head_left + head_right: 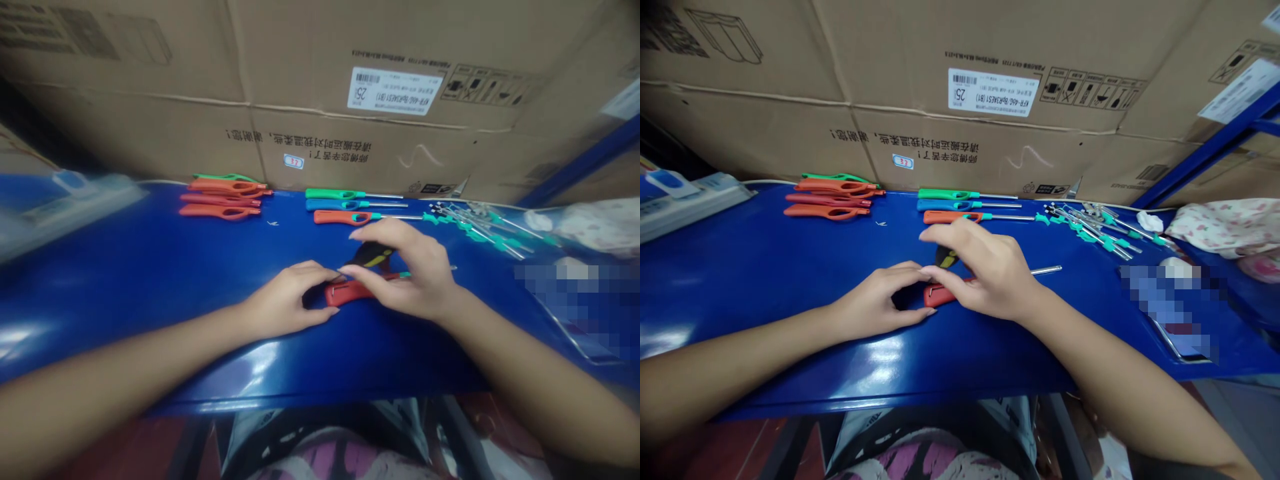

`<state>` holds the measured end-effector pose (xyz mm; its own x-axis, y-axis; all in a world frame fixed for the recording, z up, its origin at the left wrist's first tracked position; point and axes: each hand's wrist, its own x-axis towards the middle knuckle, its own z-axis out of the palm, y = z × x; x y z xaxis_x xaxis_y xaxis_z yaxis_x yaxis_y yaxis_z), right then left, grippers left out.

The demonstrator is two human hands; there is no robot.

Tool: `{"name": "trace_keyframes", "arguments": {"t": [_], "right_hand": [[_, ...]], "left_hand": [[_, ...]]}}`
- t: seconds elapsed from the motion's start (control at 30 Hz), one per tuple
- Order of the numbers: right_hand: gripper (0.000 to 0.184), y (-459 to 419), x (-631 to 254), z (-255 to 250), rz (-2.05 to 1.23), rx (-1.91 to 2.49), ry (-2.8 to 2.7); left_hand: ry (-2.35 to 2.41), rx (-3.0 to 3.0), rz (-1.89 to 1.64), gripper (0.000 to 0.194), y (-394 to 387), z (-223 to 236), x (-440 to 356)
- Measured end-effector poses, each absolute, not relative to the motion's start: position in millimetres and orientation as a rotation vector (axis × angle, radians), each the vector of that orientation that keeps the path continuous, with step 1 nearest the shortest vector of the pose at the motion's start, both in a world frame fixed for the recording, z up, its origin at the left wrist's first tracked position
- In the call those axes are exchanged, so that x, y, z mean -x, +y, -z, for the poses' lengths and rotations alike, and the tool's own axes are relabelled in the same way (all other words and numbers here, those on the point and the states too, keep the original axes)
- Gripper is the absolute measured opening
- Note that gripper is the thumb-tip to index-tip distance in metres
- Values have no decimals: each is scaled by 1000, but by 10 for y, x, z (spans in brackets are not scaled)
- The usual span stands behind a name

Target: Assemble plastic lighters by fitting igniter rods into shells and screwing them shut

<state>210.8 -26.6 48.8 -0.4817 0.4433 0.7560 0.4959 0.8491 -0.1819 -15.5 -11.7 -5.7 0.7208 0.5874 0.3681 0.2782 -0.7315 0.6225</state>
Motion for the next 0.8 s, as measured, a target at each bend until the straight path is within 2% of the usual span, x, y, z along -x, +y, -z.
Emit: {"name": "trace_keyframes", "arguments": {"t": [0.07,0.33,0.53,0.8], "right_hand": [[42,-244,-2111,-460,181,656,-2205],[47,-255,-2077,-468,2,756,-1971],[37,-221,-2086,-470,-88,850,-1807],[40,-204,-2091,-423,-223,881,-1828]], "left_hand": [[675,-2381,-760,39,-121,58,154],[676,-2369,-755,49,-130,60,156],[684,-2334,-755,46,-134,33,151],[662,-2333,-765,42,-125,29,147]]}}
